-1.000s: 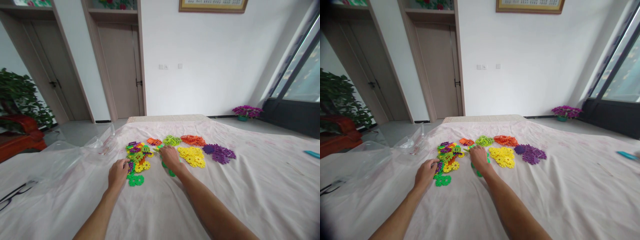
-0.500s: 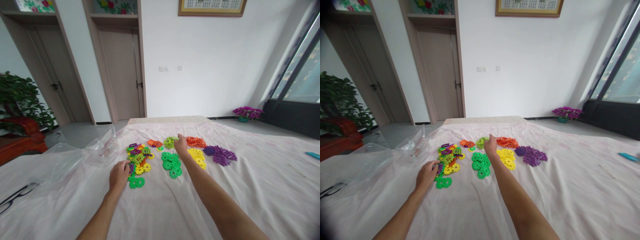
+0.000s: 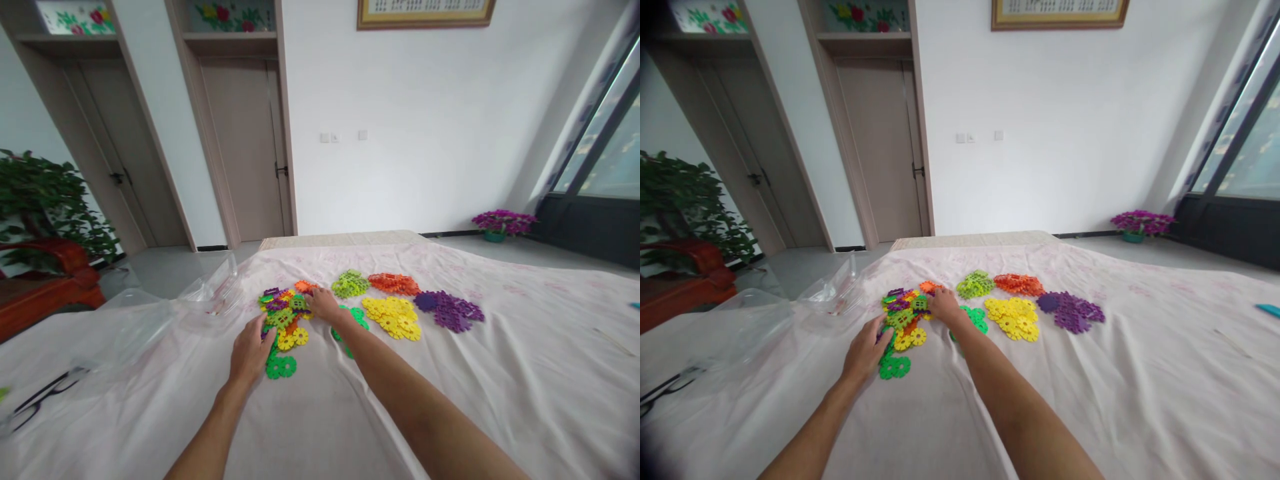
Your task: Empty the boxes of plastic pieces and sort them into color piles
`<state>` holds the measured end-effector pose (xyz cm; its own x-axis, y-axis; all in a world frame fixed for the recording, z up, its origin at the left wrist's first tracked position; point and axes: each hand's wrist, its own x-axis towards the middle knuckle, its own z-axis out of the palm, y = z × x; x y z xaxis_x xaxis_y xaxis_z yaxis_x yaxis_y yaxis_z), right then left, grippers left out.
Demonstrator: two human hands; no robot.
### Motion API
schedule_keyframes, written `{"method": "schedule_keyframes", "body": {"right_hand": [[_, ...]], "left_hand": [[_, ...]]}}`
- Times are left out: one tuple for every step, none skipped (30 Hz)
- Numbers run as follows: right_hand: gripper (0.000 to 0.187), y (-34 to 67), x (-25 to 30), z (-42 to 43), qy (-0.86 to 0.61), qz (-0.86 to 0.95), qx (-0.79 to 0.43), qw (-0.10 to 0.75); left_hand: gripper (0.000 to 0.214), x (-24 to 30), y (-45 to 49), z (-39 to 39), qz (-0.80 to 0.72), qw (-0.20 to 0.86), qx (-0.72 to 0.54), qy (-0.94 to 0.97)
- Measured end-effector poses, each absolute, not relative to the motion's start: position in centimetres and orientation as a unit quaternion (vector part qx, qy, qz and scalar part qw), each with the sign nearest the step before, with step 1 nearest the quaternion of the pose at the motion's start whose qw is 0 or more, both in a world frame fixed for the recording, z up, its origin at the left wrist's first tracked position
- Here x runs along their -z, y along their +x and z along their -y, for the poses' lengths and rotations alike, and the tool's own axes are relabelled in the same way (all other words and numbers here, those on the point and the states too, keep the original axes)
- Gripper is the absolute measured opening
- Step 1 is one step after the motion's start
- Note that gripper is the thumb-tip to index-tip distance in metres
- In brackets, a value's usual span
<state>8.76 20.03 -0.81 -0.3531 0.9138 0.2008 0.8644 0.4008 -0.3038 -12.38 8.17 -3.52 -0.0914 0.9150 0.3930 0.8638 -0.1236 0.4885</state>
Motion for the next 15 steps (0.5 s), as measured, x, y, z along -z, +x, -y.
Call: {"method": "schedule_keyframes", "body": {"right_hand": [[0.025, 8.5, 0.6, -19.7, -0.533, 0.826, -0.076, 0.169], [0.028, 8.3, 0.4, -19.3, -0.523, 0.831, -0.082, 0.17], [0.031, 8.2, 0.1, -18.8, -0.514, 0.836, -0.087, 0.172], [0.033, 8.3, -0.2, -18.2, -0.506, 0.84, -0.091, 0.176], [0.035, 8.5, -0.5, -17.6, -0.501, 0.84, -0.093, 0.183], [0.036, 8.9, -0.8, -16.8, -0.502, 0.838, -0.09, 0.195], [0.037, 9.5, -1.0, -16.0, -0.508, 0.832, -0.083, 0.208], [0.041, 10.3, -1.2, -15.1, -0.521, 0.821, -0.072, 0.22], [0.046, 11.1, -1.3, -14.2, -0.538, 0.81, -0.057, 0.228], [0.051, 12.0, -1.3, -13.3, -0.557, 0.798, -0.041, 0.224], [0.055, 12.9, -1.2, -12.4, -0.577, 0.788, -0.027, 0.214], [0.057, 13.7, -1.0, -11.6, -0.594, 0.779, -0.014, 0.2], [0.058, 14.4, -0.7, -10.9, -0.609, 0.772, -0.004, 0.184], [0.059, 15.0, -0.2, -10.3, -0.62, 0.766, 0.004, 0.17], [0.06, 15.4, 0.2, -9.9, -0.629, 0.761, 0.011, 0.159]], "left_hand": [[0.049, 3.6, -12.4, -8.3, -0.656, 0.042, -0.333, 0.676], [0.051, 3.8, -12.4, -8.4, -0.65, 0.048, -0.335, 0.681], [0.054, 3.9, -12.4, -8.4, -0.643, 0.055, -0.335, 0.686], [0.057, 4.0, -12.5, -8.5, -0.635, 0.066, -0.335, 0.693], [0.061, 4.1, -12.8, -8.5, -0.624, 0.079, -0.335, 0.702], [0.066, 4.2, -13.1, -8.5, -0.61, 0.096, -0.331, 0.714], [0.073, 4.2, -13.5, -8.5, -0.593, 0.117, -0.324, 0.728], [0.081, 4.1, -14.0, -8.5, -0.575, 0.141, -0.312, 0.743], [0.089, 4.0, -14.5, -8.4, -0.557, 0.168, -0.296, 0.758], [0.097, 3.9, -15.0, -8.2, -0.54, 0.194, -0.277, 0.771], [0.104, 3.7, -15.4, -8.1, -0.527, 0.217, -0.256, 0.781], [0.11, 3.5, -15.7, -7.9, -0.519, 0.231, -0.237, 0.788], [0.116, 3.3, -15.8, -7.7, -0.518, 0.236, -0.218, 0.793], [0.121, 3.1, -15.7, -7.6, -0.523, 0.23, -0.199, 0.796], [0.126, 3.0, -15.5, -7.4, -0.534, 0.215, -0.183, 0.797]]}}
